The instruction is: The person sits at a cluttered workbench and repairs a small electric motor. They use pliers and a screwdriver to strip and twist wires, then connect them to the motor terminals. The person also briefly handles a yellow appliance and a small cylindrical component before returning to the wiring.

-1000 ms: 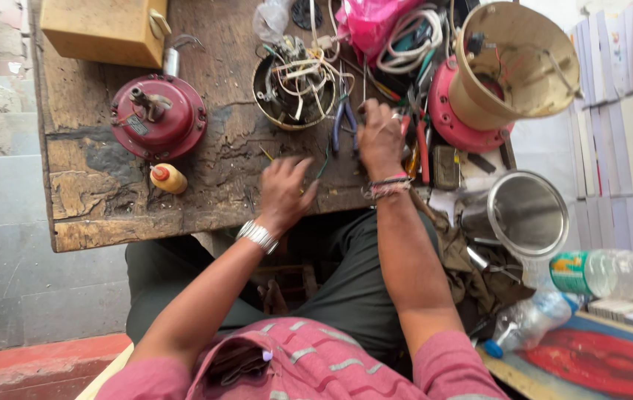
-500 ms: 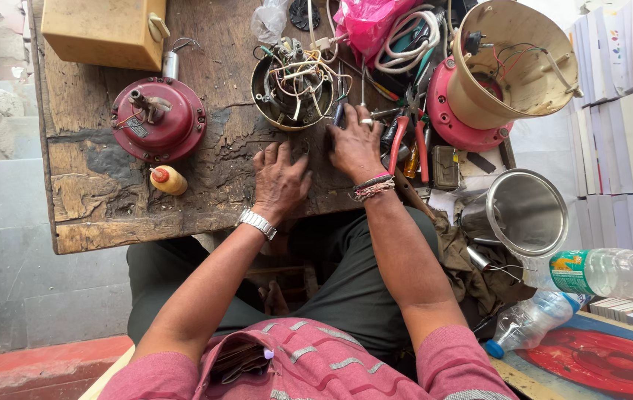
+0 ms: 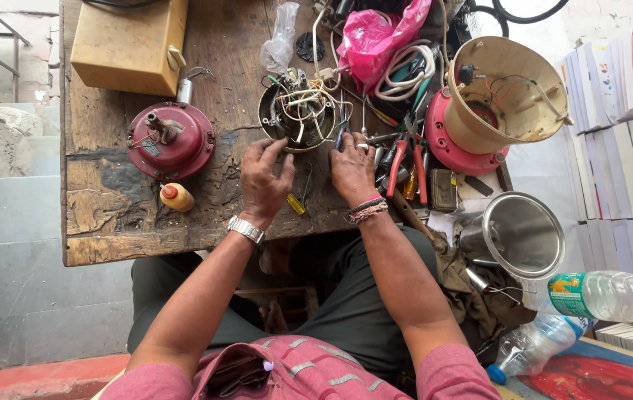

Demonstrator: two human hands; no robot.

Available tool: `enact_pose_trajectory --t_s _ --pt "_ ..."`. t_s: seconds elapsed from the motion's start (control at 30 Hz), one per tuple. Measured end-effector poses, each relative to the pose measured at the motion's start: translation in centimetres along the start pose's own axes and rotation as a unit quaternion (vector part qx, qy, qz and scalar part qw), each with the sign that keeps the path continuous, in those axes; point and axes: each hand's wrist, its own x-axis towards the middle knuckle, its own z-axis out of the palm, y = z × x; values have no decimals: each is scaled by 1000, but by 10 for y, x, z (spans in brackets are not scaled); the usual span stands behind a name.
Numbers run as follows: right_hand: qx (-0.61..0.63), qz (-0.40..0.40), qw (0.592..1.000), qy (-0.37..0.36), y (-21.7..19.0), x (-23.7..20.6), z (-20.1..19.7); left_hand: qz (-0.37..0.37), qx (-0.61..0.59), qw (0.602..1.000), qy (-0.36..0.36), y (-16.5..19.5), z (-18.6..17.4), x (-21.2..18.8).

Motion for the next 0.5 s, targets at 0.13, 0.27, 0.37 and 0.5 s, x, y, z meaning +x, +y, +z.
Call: enact_pose_trajectory --t_s 0.13,0.27,0.37,0.5 --pt "-22 7 999 -23 0 2 -3 -5 -12 1000 -7 -2 2 4" --pt "-21 13 999 -28 1 1 -2 -19 -15 999 -22 -2 2 1" --pt "-23 22 998 -62 -2 0 -1 -11 -22 999 -25 3 0 1" --pt "-40 3 998 -40 -4 1 -8 94 -8 988 -121 15 -3 13"
